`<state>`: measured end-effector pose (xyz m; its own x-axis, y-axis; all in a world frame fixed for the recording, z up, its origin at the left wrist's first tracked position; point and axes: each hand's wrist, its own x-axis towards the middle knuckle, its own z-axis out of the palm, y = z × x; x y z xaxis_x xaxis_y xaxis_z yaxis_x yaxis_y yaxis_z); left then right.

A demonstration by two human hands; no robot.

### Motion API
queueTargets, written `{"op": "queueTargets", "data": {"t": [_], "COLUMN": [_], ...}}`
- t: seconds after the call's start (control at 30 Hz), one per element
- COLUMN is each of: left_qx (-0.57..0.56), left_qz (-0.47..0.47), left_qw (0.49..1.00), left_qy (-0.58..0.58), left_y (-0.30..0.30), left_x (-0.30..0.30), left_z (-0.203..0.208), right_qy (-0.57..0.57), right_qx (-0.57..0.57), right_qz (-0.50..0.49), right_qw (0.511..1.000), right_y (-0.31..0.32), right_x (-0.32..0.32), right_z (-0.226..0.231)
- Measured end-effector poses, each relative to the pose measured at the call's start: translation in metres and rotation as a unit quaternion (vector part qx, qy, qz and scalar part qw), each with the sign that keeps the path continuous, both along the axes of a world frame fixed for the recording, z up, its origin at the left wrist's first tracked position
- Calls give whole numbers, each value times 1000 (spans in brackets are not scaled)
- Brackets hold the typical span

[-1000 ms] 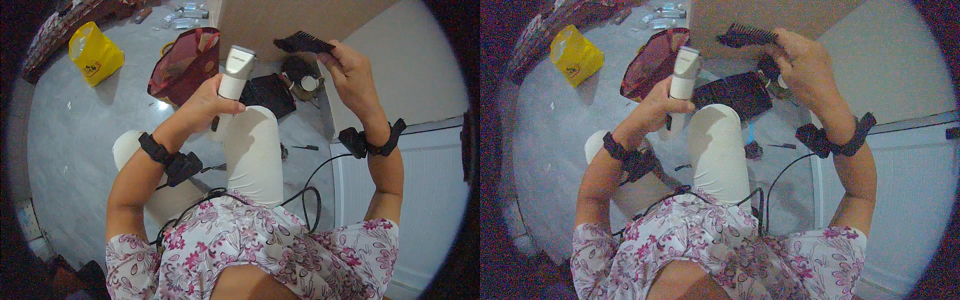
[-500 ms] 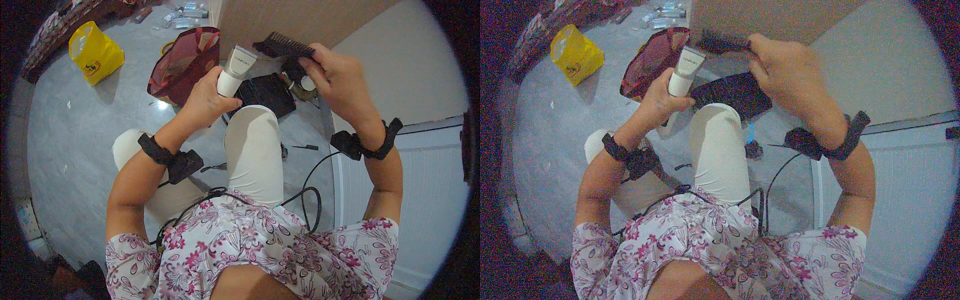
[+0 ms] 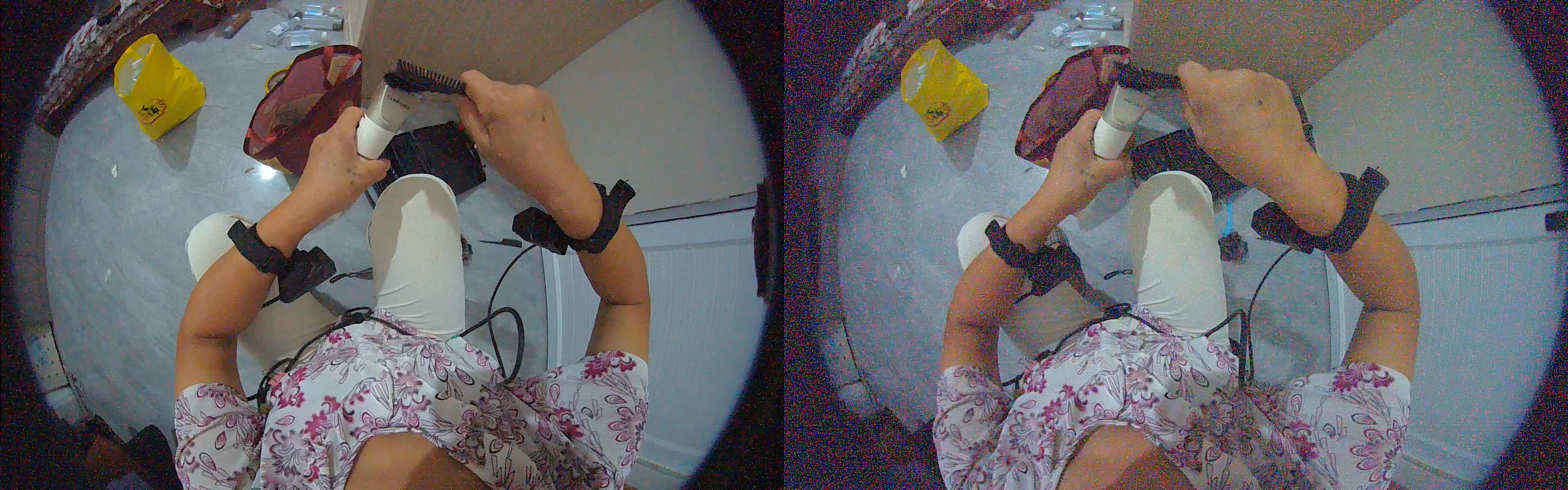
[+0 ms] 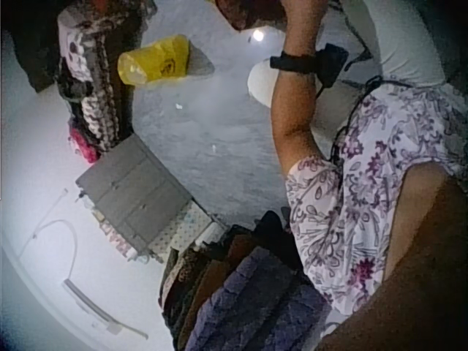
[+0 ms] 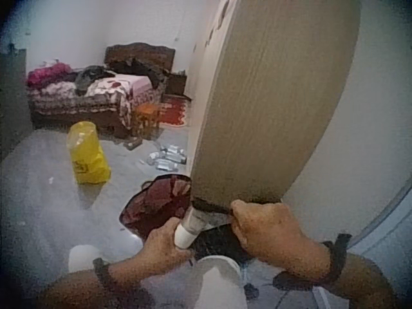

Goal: The person cleans a black hair clipper with a comb, then switches to a white hair clipper. They clean the white clipper with the comb and a small brush, then apply oil from a small bottle to the blades.

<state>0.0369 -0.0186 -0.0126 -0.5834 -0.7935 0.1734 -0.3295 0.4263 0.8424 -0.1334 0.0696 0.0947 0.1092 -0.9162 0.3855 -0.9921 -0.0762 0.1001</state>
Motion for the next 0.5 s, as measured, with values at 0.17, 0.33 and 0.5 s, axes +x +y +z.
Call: {"op": "queueTargets", "data": {"t": [0.17,0.33,0.5], "left_qx": [0,-13,-8], "left_qz": [1,12,-1], "left_qw": [1000,1000,1000], "left_qy": [-2,10,10], "left_y": [1,-2,-5], "left_x": [-4,-3,-3], "left_z": [-6,-9,-9], "right_qy": [8,87,-24], "right_qx": [44,108,3], "right_qz": [-28,-83,-52], "right_qw": [999,987,998], "right_y": [5,17,19], "right_x": [-10,-22,-23], "right_z": [-6,-5,6]}}
